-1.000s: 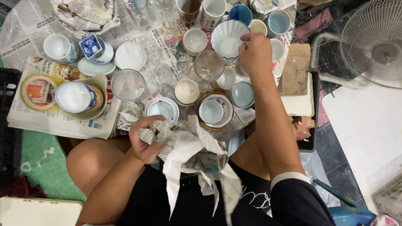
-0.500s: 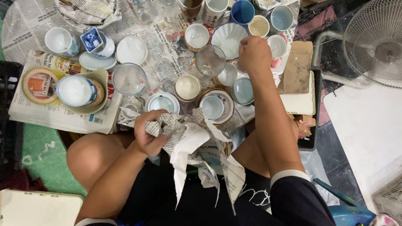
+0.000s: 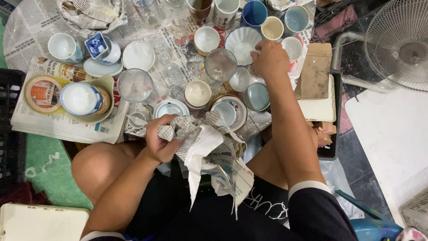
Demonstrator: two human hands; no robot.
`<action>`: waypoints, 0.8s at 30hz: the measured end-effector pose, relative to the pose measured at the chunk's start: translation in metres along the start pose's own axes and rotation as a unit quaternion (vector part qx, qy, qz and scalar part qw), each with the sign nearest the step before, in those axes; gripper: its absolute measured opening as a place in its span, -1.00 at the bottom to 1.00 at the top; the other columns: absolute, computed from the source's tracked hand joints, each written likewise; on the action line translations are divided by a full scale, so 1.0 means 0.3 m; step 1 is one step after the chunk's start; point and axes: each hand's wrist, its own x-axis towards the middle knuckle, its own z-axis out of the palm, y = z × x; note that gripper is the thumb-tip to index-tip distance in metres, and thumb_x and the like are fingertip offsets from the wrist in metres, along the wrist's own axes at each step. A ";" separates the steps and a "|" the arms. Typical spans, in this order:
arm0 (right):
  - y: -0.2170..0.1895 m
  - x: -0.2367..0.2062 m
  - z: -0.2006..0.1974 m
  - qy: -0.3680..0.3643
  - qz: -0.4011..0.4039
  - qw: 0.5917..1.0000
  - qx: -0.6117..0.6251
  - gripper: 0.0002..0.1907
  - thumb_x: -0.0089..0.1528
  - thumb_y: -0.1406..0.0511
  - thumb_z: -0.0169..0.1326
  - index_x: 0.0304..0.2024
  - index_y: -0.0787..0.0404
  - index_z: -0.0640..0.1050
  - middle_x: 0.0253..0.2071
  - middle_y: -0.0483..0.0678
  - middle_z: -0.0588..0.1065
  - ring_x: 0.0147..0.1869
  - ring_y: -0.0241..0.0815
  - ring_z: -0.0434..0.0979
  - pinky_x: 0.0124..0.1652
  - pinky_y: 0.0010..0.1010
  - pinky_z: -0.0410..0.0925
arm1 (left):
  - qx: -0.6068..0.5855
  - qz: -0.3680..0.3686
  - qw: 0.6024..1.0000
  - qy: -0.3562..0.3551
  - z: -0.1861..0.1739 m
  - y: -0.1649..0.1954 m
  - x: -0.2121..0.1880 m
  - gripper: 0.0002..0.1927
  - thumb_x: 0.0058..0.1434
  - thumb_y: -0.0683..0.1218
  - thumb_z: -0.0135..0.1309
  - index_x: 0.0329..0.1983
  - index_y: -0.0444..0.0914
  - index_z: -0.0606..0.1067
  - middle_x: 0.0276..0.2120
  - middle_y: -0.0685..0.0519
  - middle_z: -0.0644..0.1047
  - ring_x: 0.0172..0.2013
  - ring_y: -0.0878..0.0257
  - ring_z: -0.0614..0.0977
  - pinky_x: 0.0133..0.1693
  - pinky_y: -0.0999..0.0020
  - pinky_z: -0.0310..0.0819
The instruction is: The person wraps various ceramic and glass dishes, including bowls, cups, and glasses, using newspaper. They fold the paper around each item and place the wrapped items into a nearby tray.
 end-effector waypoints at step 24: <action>-0.162 -0.346 -0.458 -0.036 -0.246 0.925 0.288 -0.60 0.40 0.24 0.07 0.29 0.12 0.48 0.05 0.10 0.56 0.01 -0.11 0.63 -0.09 -0.24 0.46 | 0.060 -0.022 0.992 0.109 0.031 -0.005 0.031 -0.61 0.20 -0.31 0.09 0.11 -0.37 0.38 -0.20 -0.03 0.58 -0.24 0.28 0.62 -0.17 0.41 0.51</action>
